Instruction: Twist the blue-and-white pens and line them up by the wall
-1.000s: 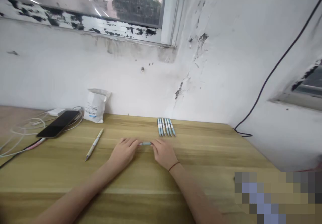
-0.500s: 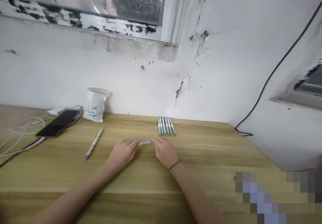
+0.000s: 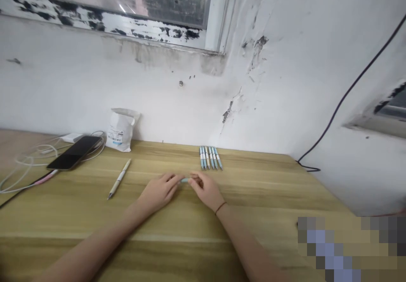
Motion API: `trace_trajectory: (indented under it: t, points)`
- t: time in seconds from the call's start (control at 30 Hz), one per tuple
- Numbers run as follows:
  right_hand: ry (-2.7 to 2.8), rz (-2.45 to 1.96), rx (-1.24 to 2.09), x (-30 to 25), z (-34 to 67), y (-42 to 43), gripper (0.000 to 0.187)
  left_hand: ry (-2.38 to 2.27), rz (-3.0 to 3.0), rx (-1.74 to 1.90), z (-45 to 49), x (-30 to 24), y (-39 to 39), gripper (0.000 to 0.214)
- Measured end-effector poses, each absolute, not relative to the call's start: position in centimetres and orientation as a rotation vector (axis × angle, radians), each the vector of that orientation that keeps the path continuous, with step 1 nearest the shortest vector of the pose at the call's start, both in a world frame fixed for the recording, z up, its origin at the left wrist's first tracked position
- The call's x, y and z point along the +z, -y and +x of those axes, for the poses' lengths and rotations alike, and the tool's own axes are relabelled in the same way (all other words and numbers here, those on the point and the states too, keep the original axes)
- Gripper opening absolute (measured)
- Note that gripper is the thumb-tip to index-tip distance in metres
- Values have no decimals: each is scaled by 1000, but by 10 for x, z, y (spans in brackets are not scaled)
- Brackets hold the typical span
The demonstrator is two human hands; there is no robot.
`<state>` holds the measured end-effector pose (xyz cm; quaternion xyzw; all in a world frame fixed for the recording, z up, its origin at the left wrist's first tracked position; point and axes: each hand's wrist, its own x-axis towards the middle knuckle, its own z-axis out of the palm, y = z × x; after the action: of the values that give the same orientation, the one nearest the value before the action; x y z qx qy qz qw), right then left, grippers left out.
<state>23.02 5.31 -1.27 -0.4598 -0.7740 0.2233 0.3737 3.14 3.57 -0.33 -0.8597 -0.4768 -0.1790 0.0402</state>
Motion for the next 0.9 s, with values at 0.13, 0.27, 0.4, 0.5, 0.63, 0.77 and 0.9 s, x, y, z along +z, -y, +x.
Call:
trace_trajectory:
  t: [0.13,0.27,0.4,0.5,0.63,0.77,0.9]
  points:
    - [2034,-1149,577,-15,228,-52,23,1546,-2627,-498,33,-4,-36,29]
    - [1973,-1153,561,-19,227,-52,26,1600,-2608,-482,33,-5,-35,29]
    - [1983,-1190,606,-18,227,-51,26,1572,-2631,-506,35,-5,-34,31]
    - [1996,-1159,612,-18,226,-50,24,1603,-2639,-535,36,-4,-33,31]
    - [1956,-1147,659,-18,225,-49,28,1664,-2649,-475,36,-1,-33,39]
    - [1950,-1153,672,-17,224,-49,23,1651,-2656,-527,36,0,-31,36]
    - [1927,-1112,693,-17,224,-49,18,1631,-2632,-606,38,-2,-30,31]
